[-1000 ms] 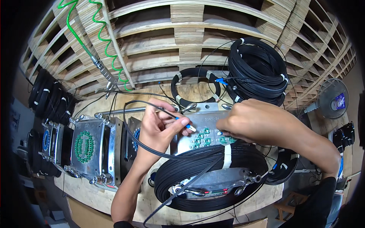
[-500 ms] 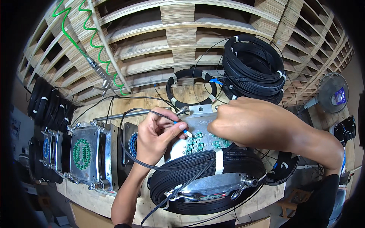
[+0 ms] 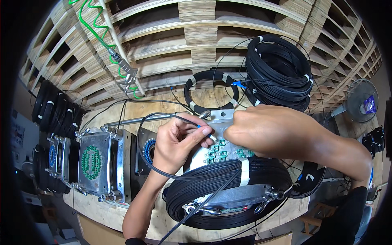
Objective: Testing fiber optic cable coils by connecting them to an electronic test fixture and checking connections.
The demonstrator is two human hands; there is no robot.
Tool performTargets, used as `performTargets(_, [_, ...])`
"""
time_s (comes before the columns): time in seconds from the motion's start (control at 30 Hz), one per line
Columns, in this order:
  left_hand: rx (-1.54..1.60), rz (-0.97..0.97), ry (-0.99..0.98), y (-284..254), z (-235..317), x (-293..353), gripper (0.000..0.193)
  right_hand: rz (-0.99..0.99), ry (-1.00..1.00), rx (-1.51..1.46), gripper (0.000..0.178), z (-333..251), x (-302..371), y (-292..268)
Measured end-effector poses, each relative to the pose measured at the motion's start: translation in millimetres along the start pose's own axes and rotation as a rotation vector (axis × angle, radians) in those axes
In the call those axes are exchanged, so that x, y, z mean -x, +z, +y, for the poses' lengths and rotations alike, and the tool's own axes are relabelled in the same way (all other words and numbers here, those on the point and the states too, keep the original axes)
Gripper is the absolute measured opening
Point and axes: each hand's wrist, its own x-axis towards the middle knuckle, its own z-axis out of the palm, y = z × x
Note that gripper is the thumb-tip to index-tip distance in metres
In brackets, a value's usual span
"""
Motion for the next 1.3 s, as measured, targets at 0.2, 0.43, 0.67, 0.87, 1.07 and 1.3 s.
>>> performTargets(0.2, [0.016, -0.035, 0.005, -1, 3, 1, 0.013, 0.084, -0.018, -0.040, 0.007, -4, 2, 4])
performTargets(0.43, [-0.185, -0.091, -0.063, 3, 6, -4, 0.017, -0.065, 0.061, -0.040, 0.008, 5, 6, 1])
performTargets(0.67, [-0.213, -0.136, -0.011, 12, 21, -8, 0.017, -0.041, 0.172, -0.124, 0.008, 11, 16, 5])
performTargets(0.87, [-0.626, -0.256, 0.056, 19, 35, -13, 0.015, -0.020, 0.190, -0.124, 0.009, 12, 20, 9])
performTargets(1.07, [-0.805, -0.360, 0.179, 17, 39, -23, 0.014, -0.116, 0.204, -0.078, 0.017, 13, 17, 6])
performTargets(1.3, [-0.923, -0.343, 0.331, 21, 32, -18, 0.014, -0.168, 0.253, -0.103, 0.018, 11, 16, 4])
